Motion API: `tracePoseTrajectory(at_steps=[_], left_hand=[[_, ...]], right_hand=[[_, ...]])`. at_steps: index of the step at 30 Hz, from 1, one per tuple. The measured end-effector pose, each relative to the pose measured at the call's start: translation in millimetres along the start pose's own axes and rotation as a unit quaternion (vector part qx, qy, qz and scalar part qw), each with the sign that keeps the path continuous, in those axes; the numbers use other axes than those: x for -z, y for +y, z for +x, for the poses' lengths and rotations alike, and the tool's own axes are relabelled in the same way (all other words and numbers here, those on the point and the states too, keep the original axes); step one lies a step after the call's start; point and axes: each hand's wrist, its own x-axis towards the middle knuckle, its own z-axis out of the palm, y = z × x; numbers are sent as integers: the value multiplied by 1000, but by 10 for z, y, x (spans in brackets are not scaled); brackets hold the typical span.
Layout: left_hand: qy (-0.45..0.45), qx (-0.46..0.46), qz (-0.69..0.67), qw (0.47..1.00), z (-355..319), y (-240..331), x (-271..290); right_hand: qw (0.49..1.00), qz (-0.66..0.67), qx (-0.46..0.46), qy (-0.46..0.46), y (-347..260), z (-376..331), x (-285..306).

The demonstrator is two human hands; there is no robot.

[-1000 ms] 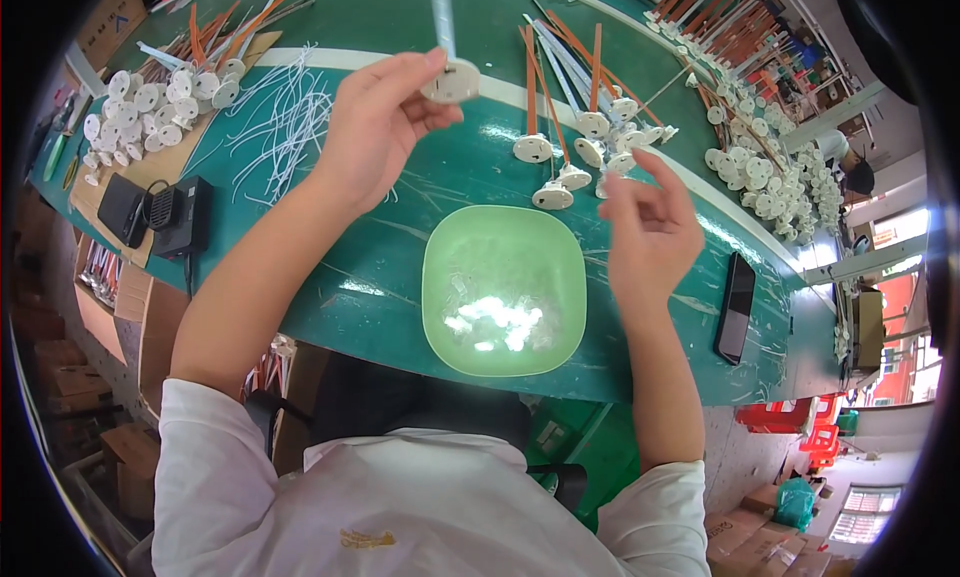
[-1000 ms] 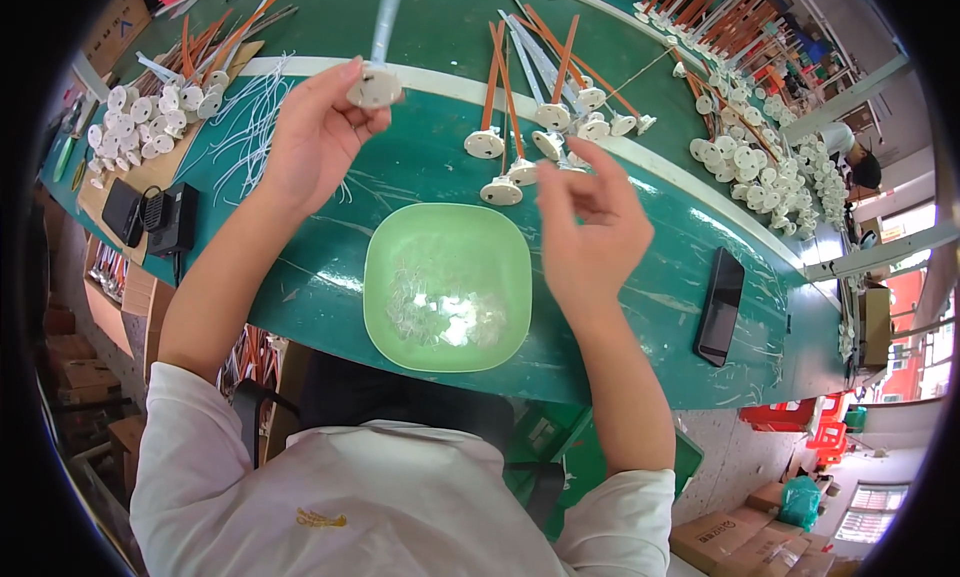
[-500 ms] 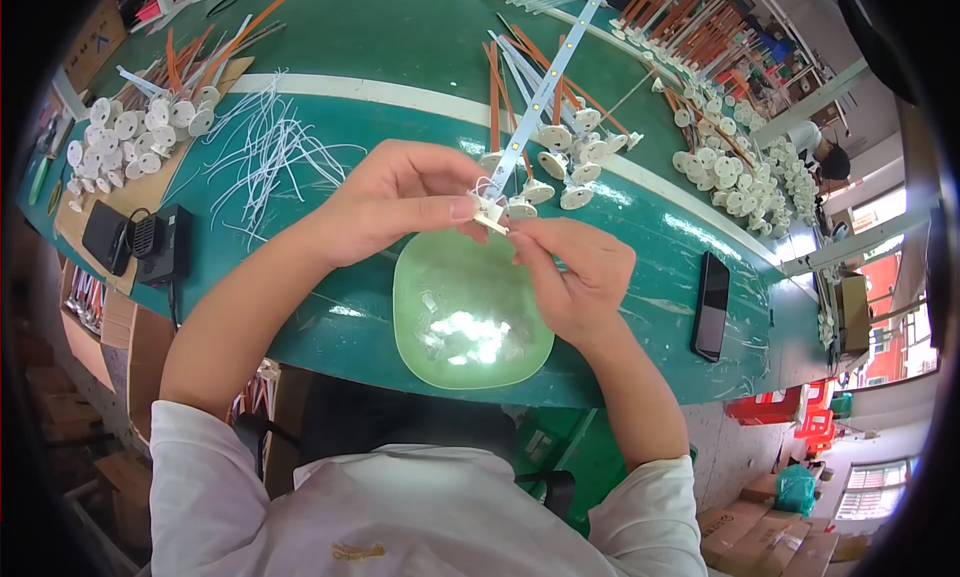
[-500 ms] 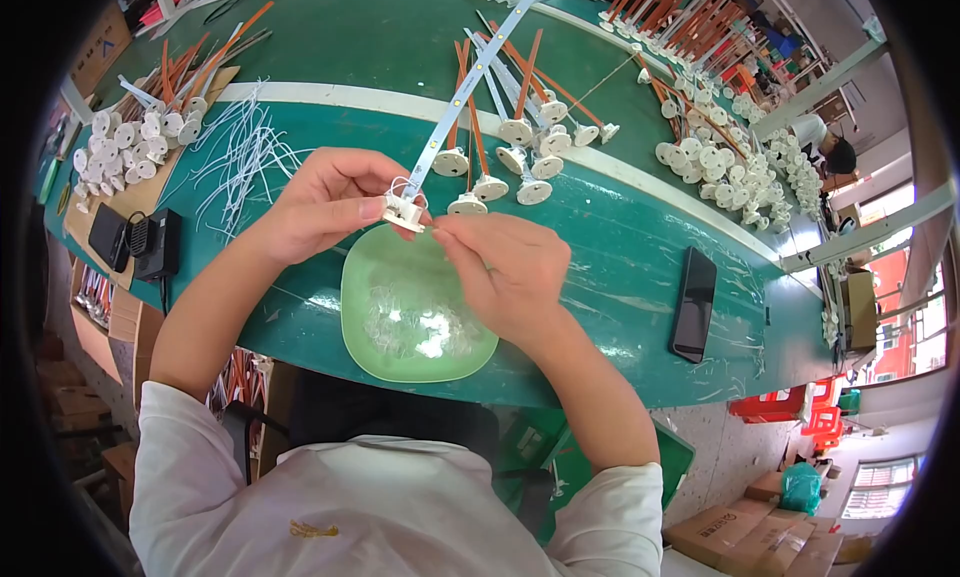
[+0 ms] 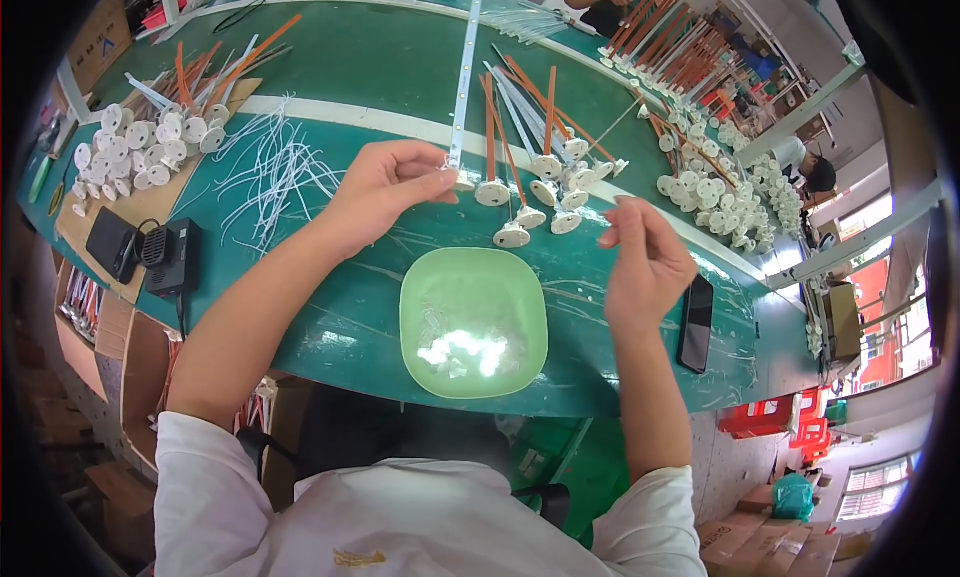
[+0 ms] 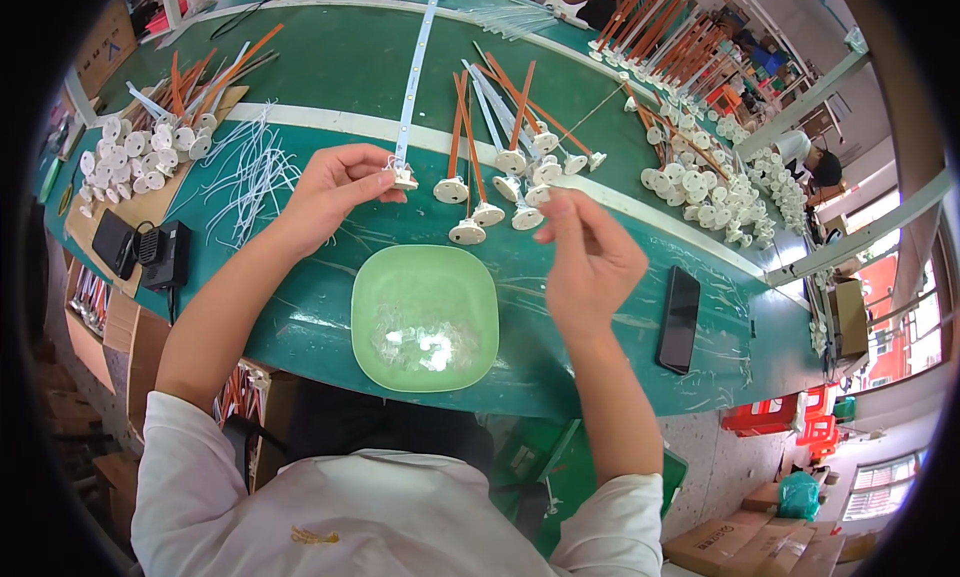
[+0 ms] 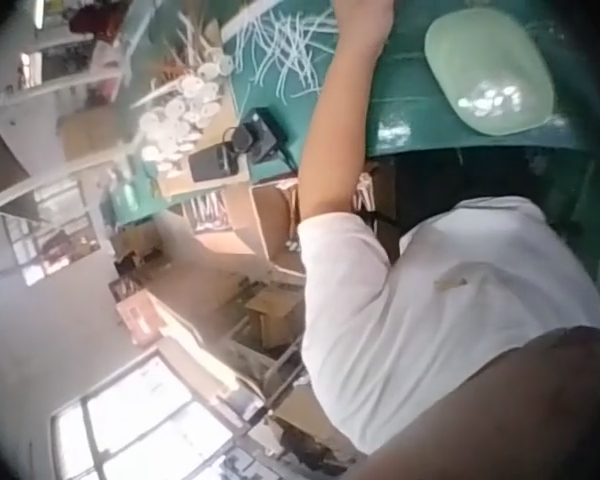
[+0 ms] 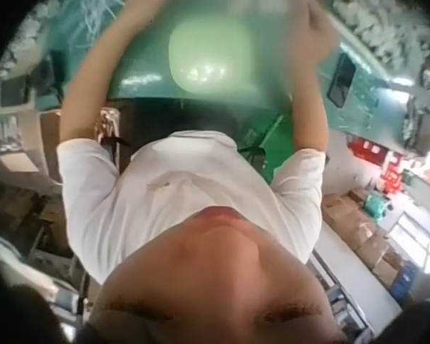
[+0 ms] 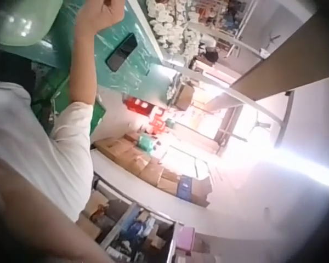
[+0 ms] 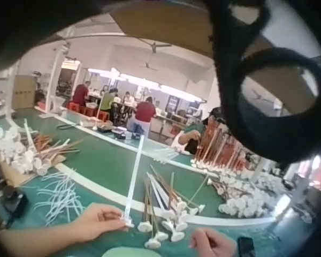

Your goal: Assembling LED light strips by attaching circular bases and small components, followed by testing functionality.

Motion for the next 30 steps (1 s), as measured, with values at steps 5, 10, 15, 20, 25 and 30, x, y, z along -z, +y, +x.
tracePoseTrajectory(at_steps=[5, 10, 15, 20, 25, 30], left_hand=[[38, 19, 24, 999, -32, 72, -1], [27, 13, 26, 999, -79, 131, -61], [29, 7, 37, 999, -3, -26, -43], [18, -1, 65, 998, -11, 37, 66], [18, 9, 69, 997, 46, -54, 6], [31, 26, 94, 995, -20, -75, 96]], right_hand=[[994, -80, 49, -54, -456, 58, 452], [990, -105, 94, -31, -1063, -456, 1352], [988, -138, -4, -72, -1511, -1184, 2081], [877, -15, -382, -289, -1091, -1926, 2397], [355, -752, -329, -448, -848, -2823, 2600], [787, -539, -223, -200, -1202, -2268, 2197]])
